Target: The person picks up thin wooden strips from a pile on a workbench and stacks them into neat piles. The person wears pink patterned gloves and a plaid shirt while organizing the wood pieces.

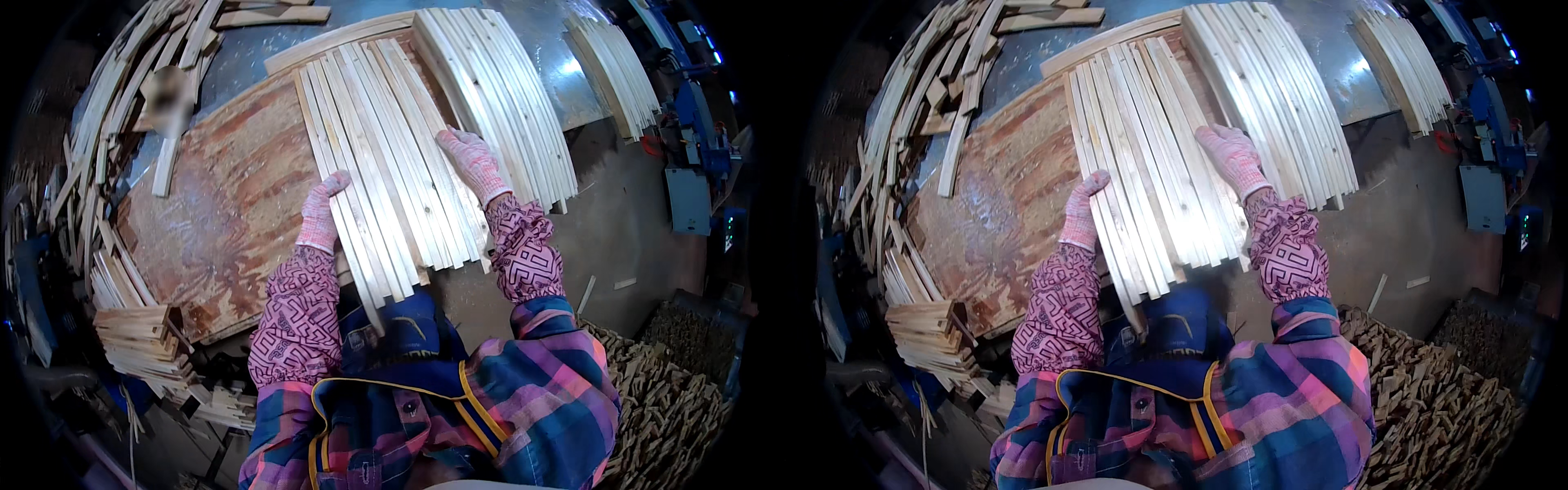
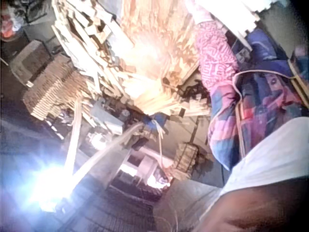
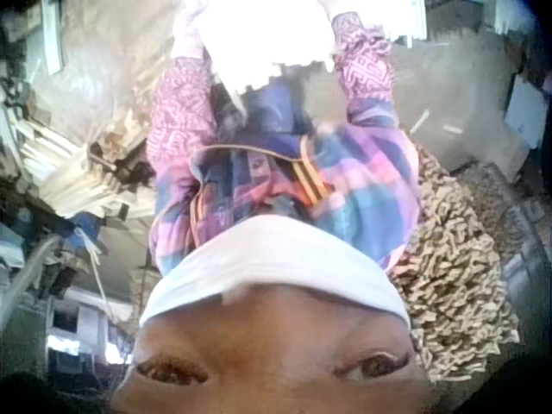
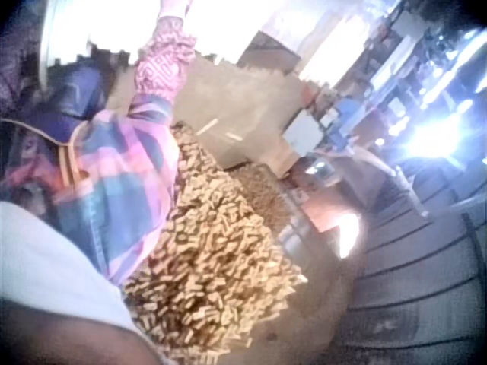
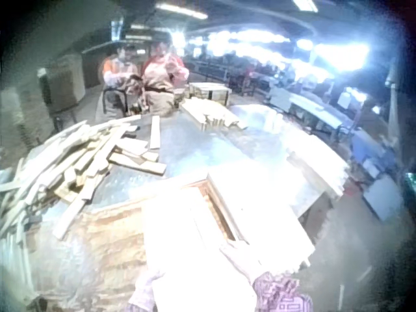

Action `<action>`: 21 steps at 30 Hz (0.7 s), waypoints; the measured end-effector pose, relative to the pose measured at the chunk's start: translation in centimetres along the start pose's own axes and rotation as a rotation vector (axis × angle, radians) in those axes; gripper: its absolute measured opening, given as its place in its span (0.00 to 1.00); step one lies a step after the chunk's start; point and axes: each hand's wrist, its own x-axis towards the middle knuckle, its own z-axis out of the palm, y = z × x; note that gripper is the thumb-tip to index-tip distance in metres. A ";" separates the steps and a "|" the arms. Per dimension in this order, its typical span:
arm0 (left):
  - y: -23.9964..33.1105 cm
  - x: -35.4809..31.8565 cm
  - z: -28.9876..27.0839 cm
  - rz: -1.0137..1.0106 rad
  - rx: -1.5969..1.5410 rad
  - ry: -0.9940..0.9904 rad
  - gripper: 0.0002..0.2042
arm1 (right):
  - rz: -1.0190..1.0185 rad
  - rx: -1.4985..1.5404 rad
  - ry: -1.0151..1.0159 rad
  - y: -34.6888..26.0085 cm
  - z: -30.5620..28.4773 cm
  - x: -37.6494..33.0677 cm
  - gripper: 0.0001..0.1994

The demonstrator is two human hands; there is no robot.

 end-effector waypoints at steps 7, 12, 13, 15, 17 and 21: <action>0.7 4.0 5.0 -0.064 1.564 0.117 0.51 | -0.139 -0.133 0.129 6.3 -9.0 3.3 0.31; -2.1 6.5 0.7 0.006 0.831 0.025 0.42 | 0.147 -0.316 0.413 17.2 -20.0 11.9 0.37; -2.2 4.8 3.0 0.105 0.987 0.093 0.39 | 0.386 -0.264 0.186 15.4 -18.5 11.8 0.36; -2.8 4.7 3.3 0.113 1.249 0.178 0.36 | 0.178 -0.131 0.205 17.6 -17.2 12.6 0.36; -1.5 4.7 3.4 0.096 1.448 0.037 0.39 | 0.338 0.395 0.143 12.2 -15.2 10.0 0.33; -0.3 4.8 3.4 -0.056 1.575 0.083 0.45 | 0.261 -0.154 0.104 15.2 -16.7 11.6 0.41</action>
